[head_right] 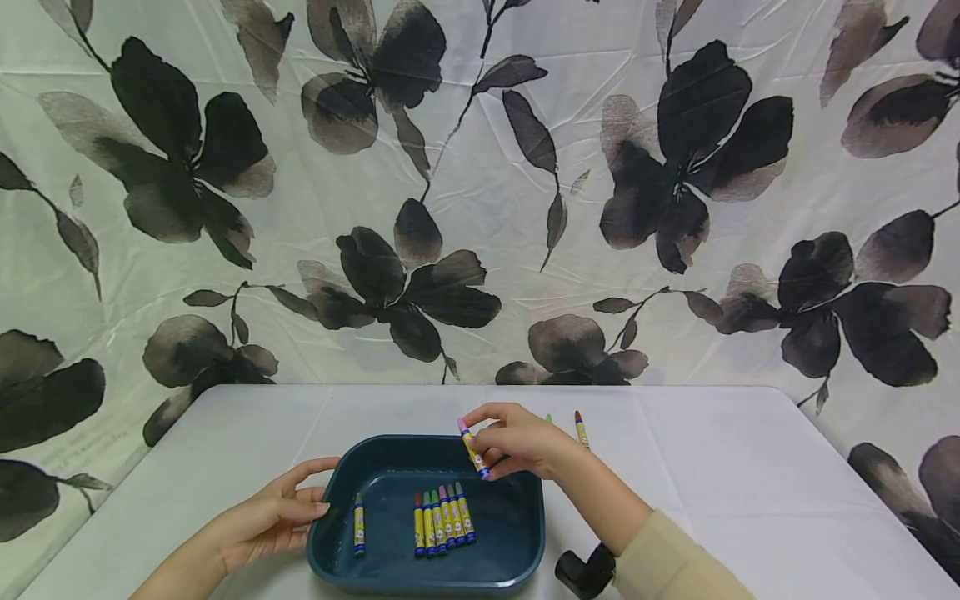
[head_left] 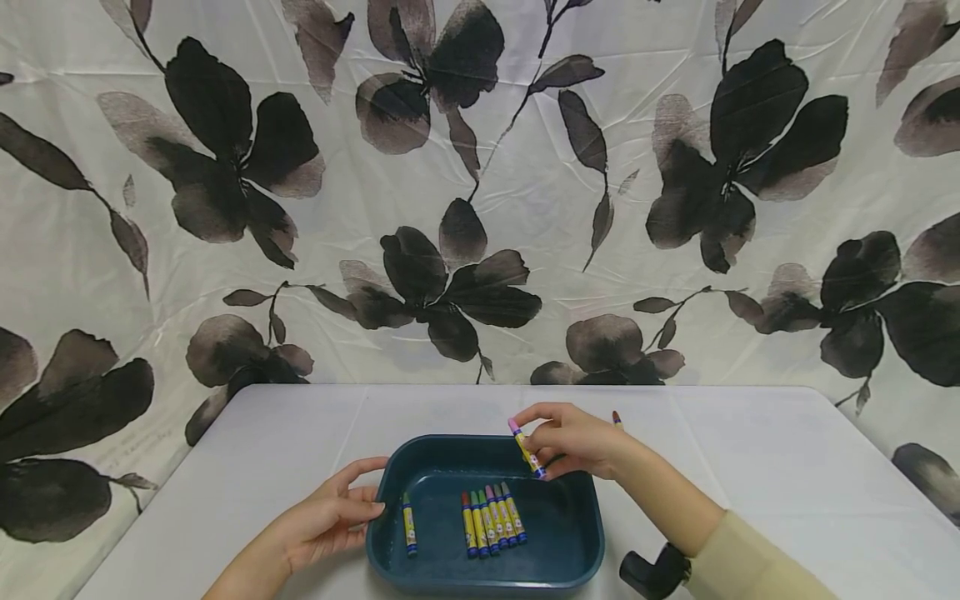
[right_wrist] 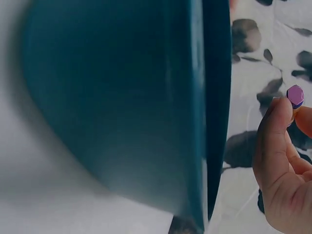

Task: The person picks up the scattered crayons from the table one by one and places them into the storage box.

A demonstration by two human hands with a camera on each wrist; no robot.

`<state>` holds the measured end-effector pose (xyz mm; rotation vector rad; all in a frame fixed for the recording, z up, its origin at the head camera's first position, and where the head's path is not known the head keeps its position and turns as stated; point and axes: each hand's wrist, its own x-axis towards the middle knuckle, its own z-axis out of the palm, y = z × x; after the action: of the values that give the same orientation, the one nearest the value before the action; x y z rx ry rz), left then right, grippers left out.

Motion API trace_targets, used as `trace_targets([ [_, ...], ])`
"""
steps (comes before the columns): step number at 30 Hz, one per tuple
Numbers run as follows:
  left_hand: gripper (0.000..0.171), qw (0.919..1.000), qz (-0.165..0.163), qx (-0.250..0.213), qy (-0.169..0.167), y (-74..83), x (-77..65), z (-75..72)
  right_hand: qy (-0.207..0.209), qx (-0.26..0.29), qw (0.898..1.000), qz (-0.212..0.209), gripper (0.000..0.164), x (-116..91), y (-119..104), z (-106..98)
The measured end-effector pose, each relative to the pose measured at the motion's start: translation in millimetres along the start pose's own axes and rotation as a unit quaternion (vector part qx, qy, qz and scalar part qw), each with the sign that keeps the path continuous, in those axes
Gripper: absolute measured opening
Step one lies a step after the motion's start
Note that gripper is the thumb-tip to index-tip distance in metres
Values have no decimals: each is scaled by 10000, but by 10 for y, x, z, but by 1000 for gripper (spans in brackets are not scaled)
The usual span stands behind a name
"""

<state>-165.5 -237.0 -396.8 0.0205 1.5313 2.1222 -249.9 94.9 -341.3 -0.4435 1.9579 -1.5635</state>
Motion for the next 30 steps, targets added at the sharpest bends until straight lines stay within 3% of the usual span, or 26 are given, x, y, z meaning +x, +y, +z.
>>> trace_targets([
  [19,67,10000,-16,-39,7,-3,9,-12,-278,-83,9995,154,38,190,-99,331],
  [30,64,10000,-44,-35,-16,3,0,-11,-264,-161,9994,148,37,222,-172,386],
])
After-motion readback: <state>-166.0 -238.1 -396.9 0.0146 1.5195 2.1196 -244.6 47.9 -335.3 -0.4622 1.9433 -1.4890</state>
